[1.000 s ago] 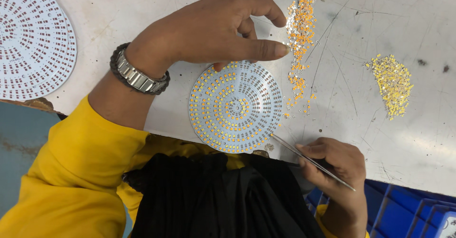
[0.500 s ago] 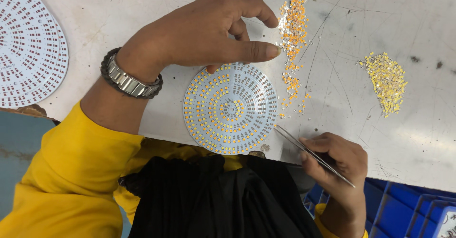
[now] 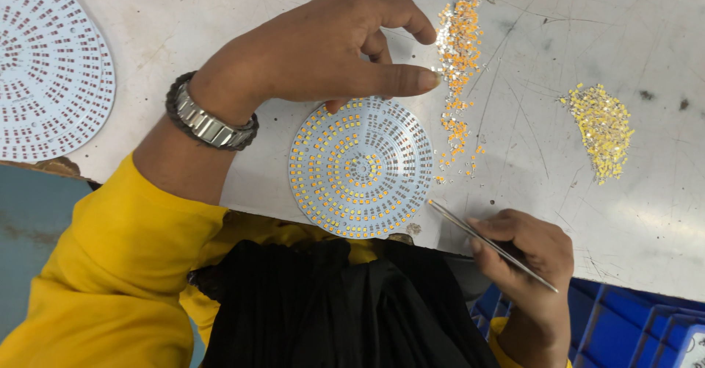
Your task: The person uses tweezers to pick small yellow LED components from a pile on the table and places them into empty slots on a circular LED board. The left hand stabilizes the board while the right hand repeatedly picks and places LEDs in a spiral pattern.
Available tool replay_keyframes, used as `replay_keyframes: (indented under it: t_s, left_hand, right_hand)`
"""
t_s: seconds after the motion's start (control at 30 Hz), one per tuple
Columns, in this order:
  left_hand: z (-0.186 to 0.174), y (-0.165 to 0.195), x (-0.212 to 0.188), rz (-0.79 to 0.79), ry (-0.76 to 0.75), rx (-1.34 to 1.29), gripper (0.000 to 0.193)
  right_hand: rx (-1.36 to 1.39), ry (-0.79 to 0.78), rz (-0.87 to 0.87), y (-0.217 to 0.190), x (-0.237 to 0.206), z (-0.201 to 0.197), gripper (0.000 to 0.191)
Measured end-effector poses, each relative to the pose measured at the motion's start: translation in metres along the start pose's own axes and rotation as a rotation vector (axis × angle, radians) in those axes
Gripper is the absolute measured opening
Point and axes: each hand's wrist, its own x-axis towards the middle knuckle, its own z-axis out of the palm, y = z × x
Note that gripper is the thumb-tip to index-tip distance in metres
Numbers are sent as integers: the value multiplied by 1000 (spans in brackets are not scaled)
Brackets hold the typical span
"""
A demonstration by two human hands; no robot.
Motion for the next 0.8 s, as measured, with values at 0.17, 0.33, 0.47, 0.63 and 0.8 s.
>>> replay_keyframes:
  t_s: [0.17,0.33,0.47,0.63,0.8]
  left_hand:
    - [1,0,0,-2,6,24,66]
    - [1,0,0,-12,4,17,66]
    - [1,1,0,-3,3,22,65]
    - [-1,3,1,-11,-10,-20,62]
    - [-1,4,0,-32,-15,-32,62]
  right_hand:
    - [-12,-68,-78,-1,2,4,16]
    - [5,-76,-35,-3,4,5,17]
    - [5,-95,-36,-4,5,4,18]
    - [23,13,21,-2,3,1,14]
    - [-9,113,81,5,8,-3,13]
